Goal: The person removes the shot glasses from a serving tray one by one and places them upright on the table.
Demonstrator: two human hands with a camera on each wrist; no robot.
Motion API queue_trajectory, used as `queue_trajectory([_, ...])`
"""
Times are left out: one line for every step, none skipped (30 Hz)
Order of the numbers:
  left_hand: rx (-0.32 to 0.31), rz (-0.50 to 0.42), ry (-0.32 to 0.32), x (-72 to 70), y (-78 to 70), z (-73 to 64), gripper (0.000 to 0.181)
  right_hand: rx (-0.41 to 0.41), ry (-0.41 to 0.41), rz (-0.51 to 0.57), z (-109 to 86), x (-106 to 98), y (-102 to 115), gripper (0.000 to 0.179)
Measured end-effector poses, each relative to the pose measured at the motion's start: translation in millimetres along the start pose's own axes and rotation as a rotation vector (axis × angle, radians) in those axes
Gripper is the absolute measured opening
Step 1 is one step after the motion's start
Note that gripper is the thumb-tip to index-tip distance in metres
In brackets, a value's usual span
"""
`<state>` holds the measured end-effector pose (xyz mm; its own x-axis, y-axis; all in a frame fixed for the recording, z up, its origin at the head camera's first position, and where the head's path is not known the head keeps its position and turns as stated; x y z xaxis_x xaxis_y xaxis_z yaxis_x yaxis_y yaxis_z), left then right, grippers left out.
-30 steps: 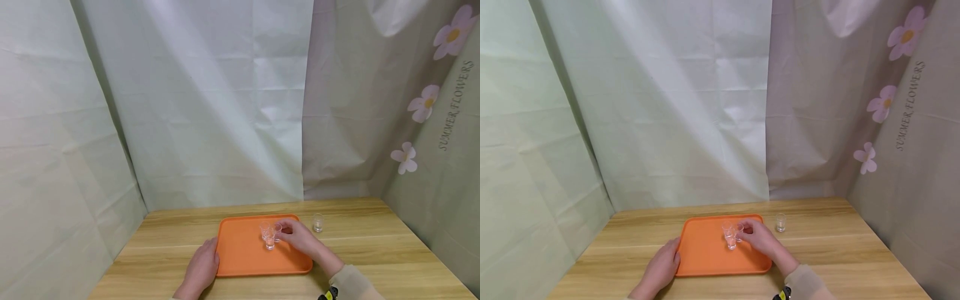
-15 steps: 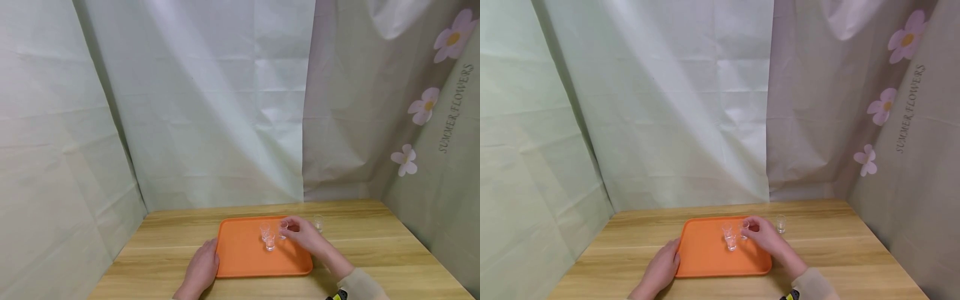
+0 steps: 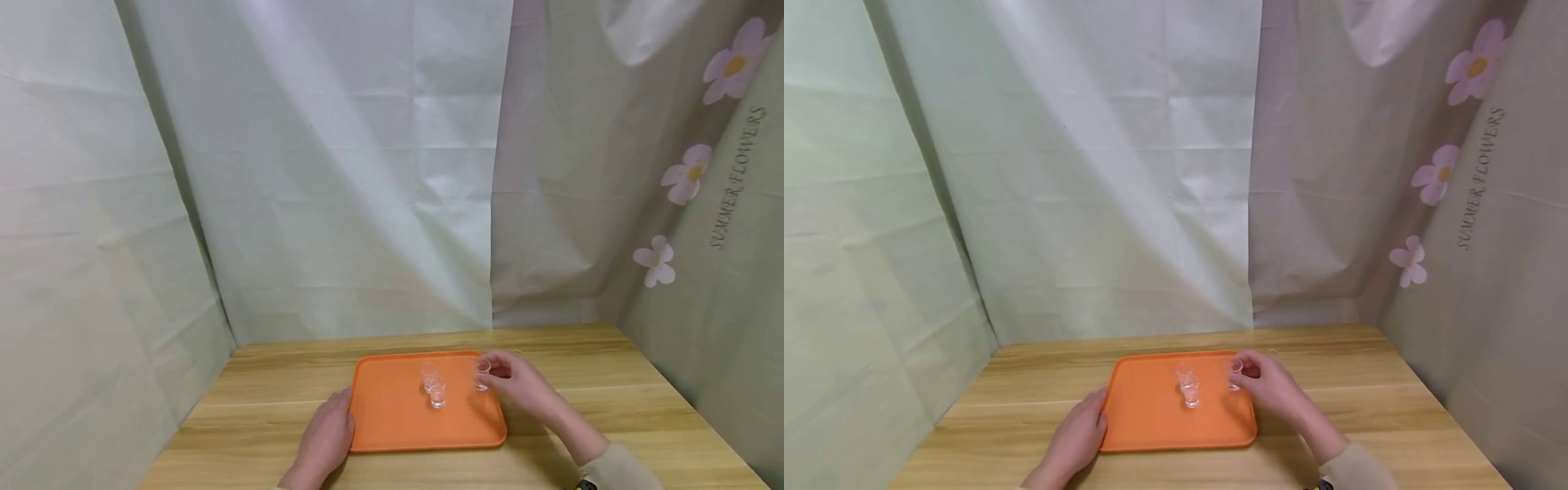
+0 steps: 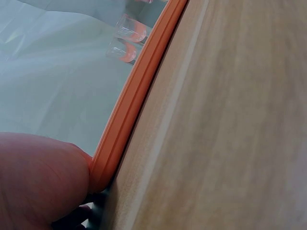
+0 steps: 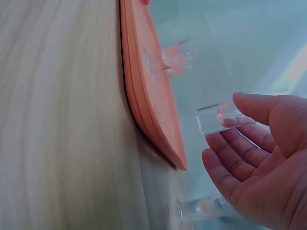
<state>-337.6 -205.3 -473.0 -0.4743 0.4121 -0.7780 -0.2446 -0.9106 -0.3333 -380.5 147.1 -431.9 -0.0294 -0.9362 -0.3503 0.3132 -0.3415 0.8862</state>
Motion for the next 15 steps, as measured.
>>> queue_trajectory([-0.002, -0.001, -0.001, 0.4, 0.5, -0.1, 0.045, -0.004, 0.005, -0.003, -1.5, -2.6, -0.2, 0.032])
queue_trajectory([0.0, -0.001, -0.004, 0.5, 0.6, -0.1, 0.045, 0.0, 0.005, -0.01, -2.7, -5.6, -1.3, 0.033])
queue_trajectory([0.002, -0.001, -0.005, 0.3, 0.5, 0.0, 0.044, 0.001, 0.006, -0.018, -4.2, -8.5, -1.8, 0.035])
queue_trajectory([0.005, -0.001, -0.007, 0.0, 0.4, 0.0, 0.045, -0.002, 0.007, -0.023, -5.5, -11.3, -2.6, 0.036])
queue_trajectory([0.009, 0.0, -0.011, -0.3, 0.3, 0.1, 0.045, -0.001, 0.005, -0.033, -6.6, -14.2, -3.9, 0.036])
queue_trajectory([0.007, 0.0, -0.012, -0.4, 0.3, 0.2, 0.044, 0.001, 0.002, -0.042, -7.5, -17.0, -5.0, 0.036])
queue_trajectory([0.006, 0.0, -0.011, -0.4, 0.3, 0.3, 0.044, 0.003, -0.003, -0.053, -8.4, -20.0, -6.3, 0.035])
queue_trajectory([0.005, 0.001, -0.011, -0.6, 0.1, 0.6, 0.044, 0.0, -0.005, -0.063, -9.4, -22.7, -7.1, 0.034])
queue_trajectory([0.003, 0.0, -0.009, -0.3, 0.5, 0.7, 0.044, -0.005, -0.007, -0.066, -10.3, -25.3, -7.4, 0.033])
queue_trajectory([0.001, -0.001, -0.007, 0.2, 0.8, 0.6, 0.045, -0.007, -0.01, -0.067, -11.3, -27.7, -8.0, 0.032])
queue_trajectory([0.0, -0.002, -0.007, 0.3, 1.0, 0.6, 0.044, -0.008, -0.013, -0.069, -12.4, -29.9, -8.4, 0.031])
queue_trajectory([-0.004, -0.003, -0.005, 0.4, 1.0, 0.6, 0.045, -0.015, -0.01, -0.067, -13.6, -31.8, -8.3, 0.029])
queue_trajectory([-0.006, -0.004, -0.004, 0.5, 1.2, 0.6, 0.044, -0.021, -0.009, -0.064, -15.0, -33.7, -7.9, 0.029])
queue_trajectory([-0.003, -0.005, -0.006, 0.7, 1.3, 0.5, 0.044, -0.028, -0.006, -0.063, -16.3, -35.5, -7.7, 0.028])
queue_trajectory([-0.003, -0.006, -0.006, 0.9, 1.4, 0.3, 0.044, -0.029, -0.007, -0.058, -17.3, -37.5, -8.0, 0.027])
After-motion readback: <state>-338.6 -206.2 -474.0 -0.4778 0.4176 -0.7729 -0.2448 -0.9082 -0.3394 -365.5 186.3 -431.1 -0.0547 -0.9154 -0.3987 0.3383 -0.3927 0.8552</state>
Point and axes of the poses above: each hand's wrist, its own z-axis towards the middle knuckle, its own x-axis out of the palm, y = z × x, the point moved 9 cm from there along z, towards the middle knuckle, and after that the axes turned 13 degrees about -y, right-handed, at the moved point
